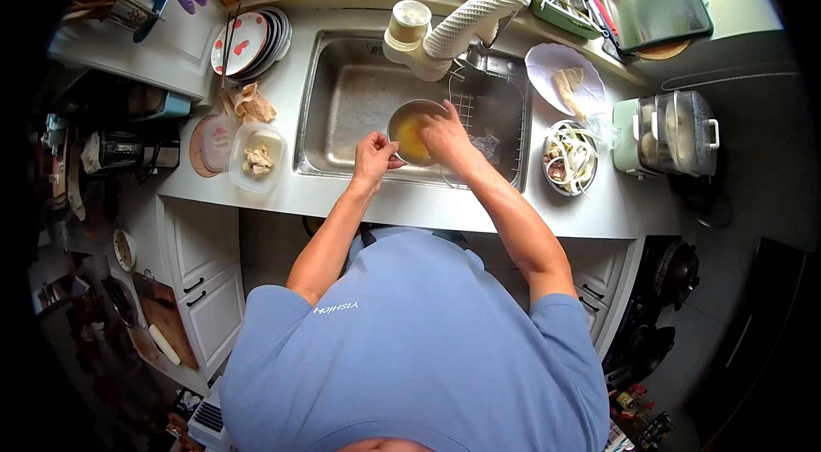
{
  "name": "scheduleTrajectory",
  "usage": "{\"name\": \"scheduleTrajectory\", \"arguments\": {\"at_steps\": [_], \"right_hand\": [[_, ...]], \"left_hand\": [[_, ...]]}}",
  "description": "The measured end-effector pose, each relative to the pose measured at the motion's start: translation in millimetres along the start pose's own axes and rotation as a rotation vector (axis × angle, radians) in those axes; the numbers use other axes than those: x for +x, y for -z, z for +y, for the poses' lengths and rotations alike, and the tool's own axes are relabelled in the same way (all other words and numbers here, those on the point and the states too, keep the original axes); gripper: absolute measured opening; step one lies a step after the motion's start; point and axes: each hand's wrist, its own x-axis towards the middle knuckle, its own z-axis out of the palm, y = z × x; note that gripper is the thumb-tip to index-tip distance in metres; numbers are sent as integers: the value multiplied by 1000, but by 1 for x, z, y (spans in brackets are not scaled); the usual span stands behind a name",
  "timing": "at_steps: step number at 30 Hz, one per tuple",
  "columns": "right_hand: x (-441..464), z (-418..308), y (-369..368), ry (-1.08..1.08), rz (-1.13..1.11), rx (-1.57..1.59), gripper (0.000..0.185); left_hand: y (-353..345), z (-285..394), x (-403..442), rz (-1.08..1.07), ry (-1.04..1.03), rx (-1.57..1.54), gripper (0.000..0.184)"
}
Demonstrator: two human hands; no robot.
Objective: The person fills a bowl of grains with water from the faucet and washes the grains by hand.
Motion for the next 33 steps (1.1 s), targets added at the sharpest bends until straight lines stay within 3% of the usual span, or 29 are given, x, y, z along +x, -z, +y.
{"name": "scheduleTrajectory", "arguments": {"at_steps": [3, 6, 8, 9, 12, 14, 16, 18, 19, 23, 26, 31, 33], "right_hand": [[12, -10, -9, 98, 190, 116, 22], [1, -15, 6, 100, -219, 139, 38], [-3, -1, -2, 72, -209, 97, 35], [-4, 2, -1, 48, -33, 118, 20], [11, -5, -7, -28, 49, -63, 20], [6, -13, -18, 110, 81, 205, 23], [-8, -17, -4, 132, 181, 160, 27], [-17, -14, 17, -36, 148, 138, 30], [-21, -8, 16, -75, 277, 162, 30], [-36, 8, 13, -259, 441, 227, 20], [-52, 16, -2, -341, 405, 233, 20], [-72, 20, -28, -457, 199, 372, 45], [-81, 15, -40, -461, 71, 403, 45]], "left_hand": [[-4, 6, -4, -9, 15, -18, 15], [0, 4, -3, 5, 0, -20, 16], [1, 5, -4, 8, 9, 0, 16], [2, 2, -2, 7, -6, -1, 16], [2, -2, 0, 8, 14, -14, 16], [2, 0, 1, 14, 10, 16, 16], [6, 2, 3, 33, -1, 33, 16], [10, 3, 6, 50, -14, 50, 15], [14, 0, 10, 50, -38, 79, 14], [22, -1, 21, 76, -85, 134, 13], [26, 3, 26, 84, -100, 163, 13], [24, 21, 25, 90, -149, 196, 15], [24, 26, 26, 87, -180, 228, 14]]}}
